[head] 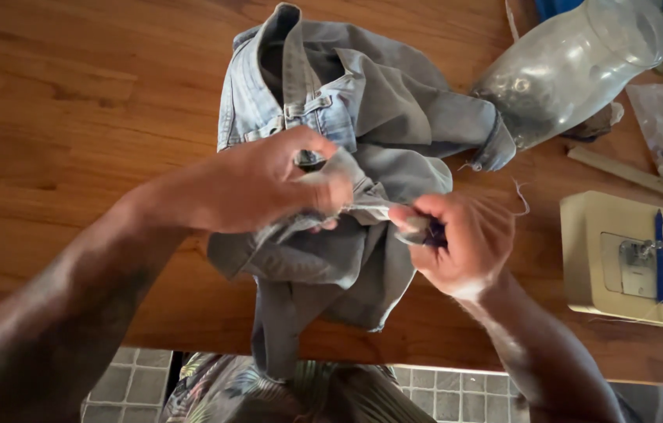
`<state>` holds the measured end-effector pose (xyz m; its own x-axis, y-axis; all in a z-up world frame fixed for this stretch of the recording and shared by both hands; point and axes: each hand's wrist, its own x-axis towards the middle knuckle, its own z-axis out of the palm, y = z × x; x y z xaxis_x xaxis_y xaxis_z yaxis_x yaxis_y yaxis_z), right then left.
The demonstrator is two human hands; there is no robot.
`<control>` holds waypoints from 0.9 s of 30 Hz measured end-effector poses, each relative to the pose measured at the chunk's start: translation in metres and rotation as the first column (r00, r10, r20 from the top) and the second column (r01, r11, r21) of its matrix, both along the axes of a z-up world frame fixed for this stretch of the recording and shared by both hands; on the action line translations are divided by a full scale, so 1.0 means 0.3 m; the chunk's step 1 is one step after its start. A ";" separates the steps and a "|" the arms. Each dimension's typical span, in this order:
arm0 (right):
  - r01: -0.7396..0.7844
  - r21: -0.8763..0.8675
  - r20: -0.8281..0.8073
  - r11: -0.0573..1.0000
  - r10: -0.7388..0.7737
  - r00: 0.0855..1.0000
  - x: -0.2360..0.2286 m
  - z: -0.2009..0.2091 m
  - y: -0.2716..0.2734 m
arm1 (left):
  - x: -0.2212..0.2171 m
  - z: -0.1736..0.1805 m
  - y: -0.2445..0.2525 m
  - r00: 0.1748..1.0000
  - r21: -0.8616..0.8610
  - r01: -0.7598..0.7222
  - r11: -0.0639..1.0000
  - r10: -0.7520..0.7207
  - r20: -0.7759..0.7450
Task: Using a seam ripper to remove stitches from a pair of denim jeans
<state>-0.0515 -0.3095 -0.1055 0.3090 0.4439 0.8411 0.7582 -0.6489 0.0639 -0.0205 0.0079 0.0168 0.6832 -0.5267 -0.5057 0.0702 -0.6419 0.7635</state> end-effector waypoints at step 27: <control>-0.088 -0.231 -0.177 0.969 0.047 0.983 -0.013 -0.018 -0.009 | 0.108 -0.164 -0.047 0.946 -0.369 0.142 0.918 -0.016 0.323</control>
<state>-0.0555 -0.3121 -0.1110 0.4001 0.6486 0.6475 0.8127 -0.5777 0.0765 0.0120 -0.0062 -0.0323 0.7189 -0.6947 -0.0254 -0.2467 -0.2891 0.9250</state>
